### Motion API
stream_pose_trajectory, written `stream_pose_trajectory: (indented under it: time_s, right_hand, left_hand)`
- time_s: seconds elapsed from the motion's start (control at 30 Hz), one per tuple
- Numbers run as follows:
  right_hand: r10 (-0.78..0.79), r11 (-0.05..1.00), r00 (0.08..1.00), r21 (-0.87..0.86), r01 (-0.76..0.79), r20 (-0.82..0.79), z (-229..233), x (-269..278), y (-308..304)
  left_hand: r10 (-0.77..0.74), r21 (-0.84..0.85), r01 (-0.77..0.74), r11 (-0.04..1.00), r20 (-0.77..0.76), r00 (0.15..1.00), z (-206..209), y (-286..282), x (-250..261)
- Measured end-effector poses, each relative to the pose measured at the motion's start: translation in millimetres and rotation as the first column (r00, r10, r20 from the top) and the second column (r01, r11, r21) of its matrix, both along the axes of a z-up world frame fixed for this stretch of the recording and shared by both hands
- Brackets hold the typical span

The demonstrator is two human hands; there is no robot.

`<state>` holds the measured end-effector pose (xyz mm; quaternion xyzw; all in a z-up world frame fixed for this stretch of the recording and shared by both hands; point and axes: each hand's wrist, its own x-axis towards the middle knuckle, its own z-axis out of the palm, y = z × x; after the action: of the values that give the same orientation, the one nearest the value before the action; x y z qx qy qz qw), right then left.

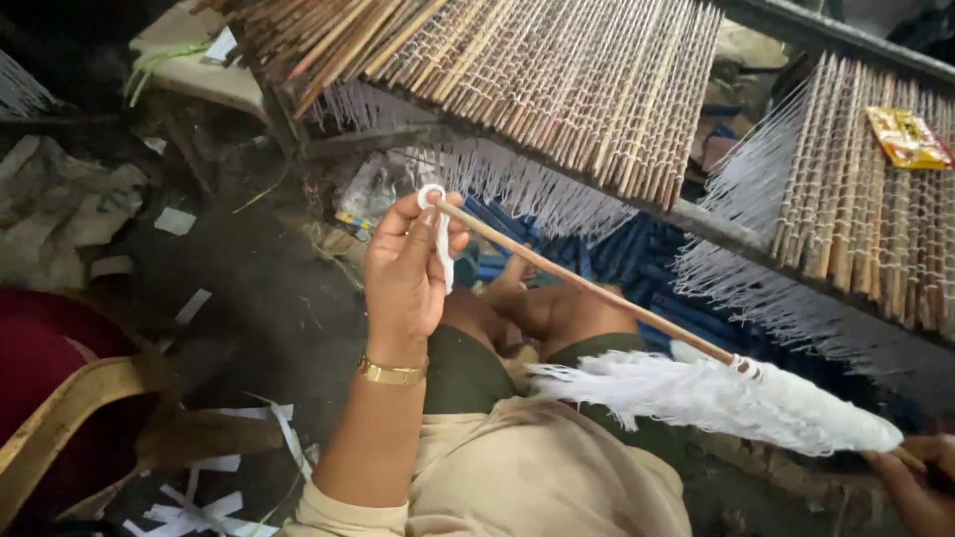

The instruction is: Tying multiple white strings onto a wooden rod, likely for the production of blinds or mats.

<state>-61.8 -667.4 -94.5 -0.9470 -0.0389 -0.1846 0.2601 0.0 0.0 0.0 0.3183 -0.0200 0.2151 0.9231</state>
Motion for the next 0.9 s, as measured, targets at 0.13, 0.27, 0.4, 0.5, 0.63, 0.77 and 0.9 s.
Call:
stream_pose_trajectory:
  time_s: [0.13,0.27,0.4,0.5,0.63,0.77,0.9]
  right_hand:
    - [0.007,0.999,1.000,-0.042,-0.008,-0.030,29,-2,31]
    - [-0.027,0.997,0.991,0.064,0.035,-0.128,-14,9,-21]
    - [-0.083,0.976,0.957,0.174,0.135,-0.277,-25,0,-53]
    - [-0.446,0.763,0.626,0.095,0.640,-0.640,-99,22,-126]
    - [-0.003,0.996,0.977,0.089,0.022,-0.213,-40,-1,-68]
    - [0.032,0.999,0.987,-0.015,-0.035,-0.156,61,6,83]
    - [0.027,0.998,0.997,-0.059,-0.031,-0.068,124,-21,193]
  left_hand:
    - [0.057,0.077,-0.051,0.996,-0.077,0.995,8,-4,-7]
    - [0.136,0.557,-0.119,0.822,0.011,0.991,22,-3,-19]
    - [0.085,0.639,-0.080,0.765,0.023,0.996,21,2,-19]
    - [0.016,0.160,-0.007,0.987,-0.052,0.999,-13,20,-4]
    - [-0.135,0.045,0.134,0.990,0.015,0.991,-13,24,-8]
    - [-0.351,-0.027,0.365,0.930,0.220,0.910,2,-8,-14]
    - [-0.348,0.275,0.398,0.875,-0.213,0.913,-16,-77,-20]
